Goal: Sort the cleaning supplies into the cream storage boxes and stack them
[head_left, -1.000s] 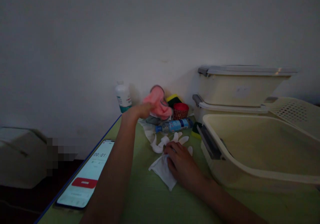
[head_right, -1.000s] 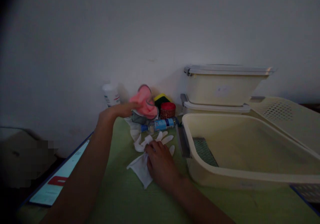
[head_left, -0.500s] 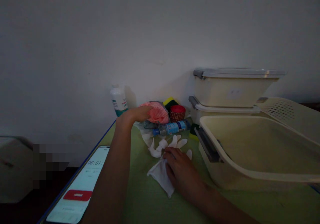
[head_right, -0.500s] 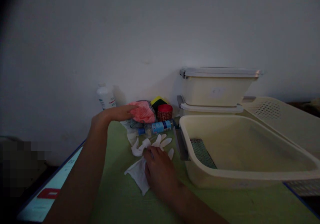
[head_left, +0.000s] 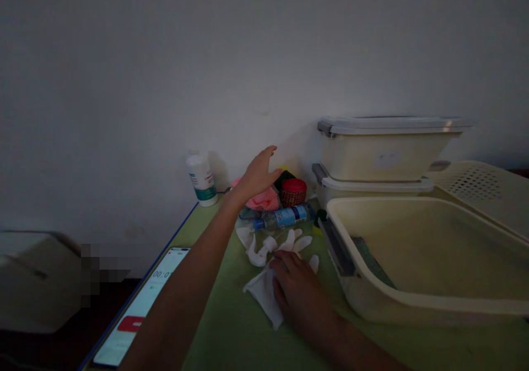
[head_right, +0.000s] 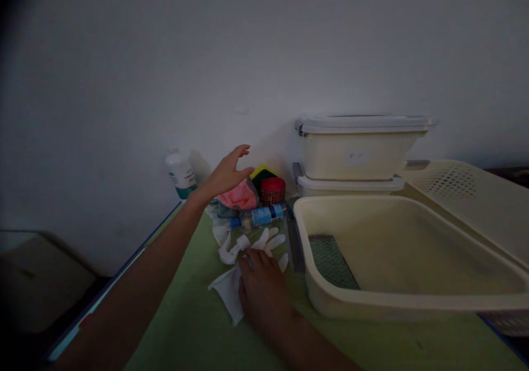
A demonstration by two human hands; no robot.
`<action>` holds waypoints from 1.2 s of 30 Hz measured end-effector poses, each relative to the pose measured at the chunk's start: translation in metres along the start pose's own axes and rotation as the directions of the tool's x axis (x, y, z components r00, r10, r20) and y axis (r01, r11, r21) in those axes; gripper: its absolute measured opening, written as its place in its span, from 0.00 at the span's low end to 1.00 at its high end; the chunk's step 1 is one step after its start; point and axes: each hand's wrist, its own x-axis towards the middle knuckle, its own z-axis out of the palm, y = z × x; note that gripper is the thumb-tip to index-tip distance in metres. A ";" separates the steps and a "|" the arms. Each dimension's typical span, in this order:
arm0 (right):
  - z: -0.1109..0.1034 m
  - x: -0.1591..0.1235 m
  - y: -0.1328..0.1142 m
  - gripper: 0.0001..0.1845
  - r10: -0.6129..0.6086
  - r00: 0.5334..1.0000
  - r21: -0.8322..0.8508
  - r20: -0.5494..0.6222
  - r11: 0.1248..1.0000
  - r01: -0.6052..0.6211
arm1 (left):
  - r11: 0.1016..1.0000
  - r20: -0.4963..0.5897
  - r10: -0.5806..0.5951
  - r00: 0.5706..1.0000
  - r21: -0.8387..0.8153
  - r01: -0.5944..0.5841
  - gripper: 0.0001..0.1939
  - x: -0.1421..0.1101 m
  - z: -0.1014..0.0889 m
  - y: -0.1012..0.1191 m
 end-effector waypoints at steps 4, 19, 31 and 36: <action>-0.004 0.000 -0.001 0.15 0.009 1.000 0.010 0.007 1.000 -0.009 | 0.975 0.090 -0.213 0.973 0.083 0.206 0.34 0.032 0.024 0.000; -0.004 -0.003 0.003 0.17 -0.044 0.999 -0.006 0.015 0.999 0.044 | 0.929 0.080 -0.326 0.942 0.213 0.303 0.16 0.062 0.061 -0.010; -0.005 -0.003 0.005 0.20 -0.063 0.998 0.034 -0.014 0.997 0.064 | 0.986 -0.212 -0.156 0.965 -0.093 0.139 0.06 0.066 -0.010 0.029; -0.006 -0.001 0.006 0.18 -0.053 0.998 0.092 -0.031 0.994 0.056 | 0.944 -0.258 -0.209 0.943 -0.304 0.126 0.07 0.037 -0.017 0.029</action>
